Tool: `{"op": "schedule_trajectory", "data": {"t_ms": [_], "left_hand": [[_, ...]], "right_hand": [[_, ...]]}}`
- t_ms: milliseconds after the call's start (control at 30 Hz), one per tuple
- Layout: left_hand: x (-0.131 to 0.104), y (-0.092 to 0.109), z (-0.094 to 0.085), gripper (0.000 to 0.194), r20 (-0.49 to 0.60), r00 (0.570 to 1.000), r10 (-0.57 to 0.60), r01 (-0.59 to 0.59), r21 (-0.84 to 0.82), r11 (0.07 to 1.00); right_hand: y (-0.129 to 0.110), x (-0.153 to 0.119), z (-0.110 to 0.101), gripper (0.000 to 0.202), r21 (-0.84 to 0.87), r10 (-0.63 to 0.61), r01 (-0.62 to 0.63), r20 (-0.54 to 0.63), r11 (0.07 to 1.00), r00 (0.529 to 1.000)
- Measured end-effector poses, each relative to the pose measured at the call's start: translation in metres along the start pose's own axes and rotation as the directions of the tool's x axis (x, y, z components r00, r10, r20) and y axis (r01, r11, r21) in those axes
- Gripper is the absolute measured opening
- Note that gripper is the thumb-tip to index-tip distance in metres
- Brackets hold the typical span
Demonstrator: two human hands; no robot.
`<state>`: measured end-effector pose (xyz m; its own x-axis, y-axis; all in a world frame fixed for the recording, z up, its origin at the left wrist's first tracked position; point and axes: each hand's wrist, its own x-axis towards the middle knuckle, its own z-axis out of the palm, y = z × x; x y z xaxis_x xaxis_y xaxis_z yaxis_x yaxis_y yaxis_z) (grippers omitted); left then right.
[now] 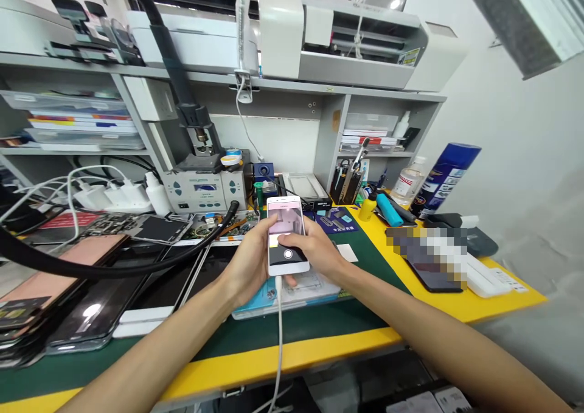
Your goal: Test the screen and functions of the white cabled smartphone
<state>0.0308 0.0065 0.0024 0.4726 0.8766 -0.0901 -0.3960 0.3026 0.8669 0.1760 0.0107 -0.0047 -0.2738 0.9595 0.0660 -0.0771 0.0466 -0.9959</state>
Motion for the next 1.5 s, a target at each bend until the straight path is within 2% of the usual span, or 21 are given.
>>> {"op": "schedule_trajectory", "data": {"t_ms": [233,400,500,733,867,1067,1500], "left_hand": [[-0.002,-0.001,0.001,0.040,-0.014,1.000,-0.003,0.002,-0.048,0.999],[-0.004,0.002,0.002,0.041,0.003,1.000,-0.004,0.004,-0.076,0.997],[-0.006,0.002,0.001,0.043,0.016,1.000,-0.004,0.005,-0.082,0.997],[-0.003,0.002,0.000,0.047,0.051,0.999,-0.004,0.008,-0.095,0.995],[-0.004,0.004,-0.001,0.050,0.037,0.999,-0.015,0.018,-0.088,0.996],[-0.004,0.002,-0.002,0.050,0.028,1.000,-0.014,0.016,-0.098,0.995],[-0.002,0.003,-0.003,0.050,0.034,0.998,-0.062,0.066,-0.139,0.988]], "right_hand": [[0.000,-0.001,0.002,0.026,0.013,0.027,-0.027,0.001,1.000,1.000],[0.007,0.002,0.001,0.019,0.066,0.019,-0.014,-0.070,0.998,0.997],[0.007,0.003,0.000,0.021,0.080,0.021,-0.015,-0.074,0.997,0.997],[-0.003,0.000,-0.004,0.031,0.165,0.122,-0.129,0.053,0.978,0.991],[-0.006,0.000,-0.005,0.035,0.156,0.109,-0.123,0.092,0.980,0.990],[-0.008,-0.001,-0.003,0.044,0.089,0.084,-0.108,0.235,0.990,0.968],[-0.009,0.000,-0.003,0.045,0.076,0.087,-0.101,0.167,0.992,0.982]]}}
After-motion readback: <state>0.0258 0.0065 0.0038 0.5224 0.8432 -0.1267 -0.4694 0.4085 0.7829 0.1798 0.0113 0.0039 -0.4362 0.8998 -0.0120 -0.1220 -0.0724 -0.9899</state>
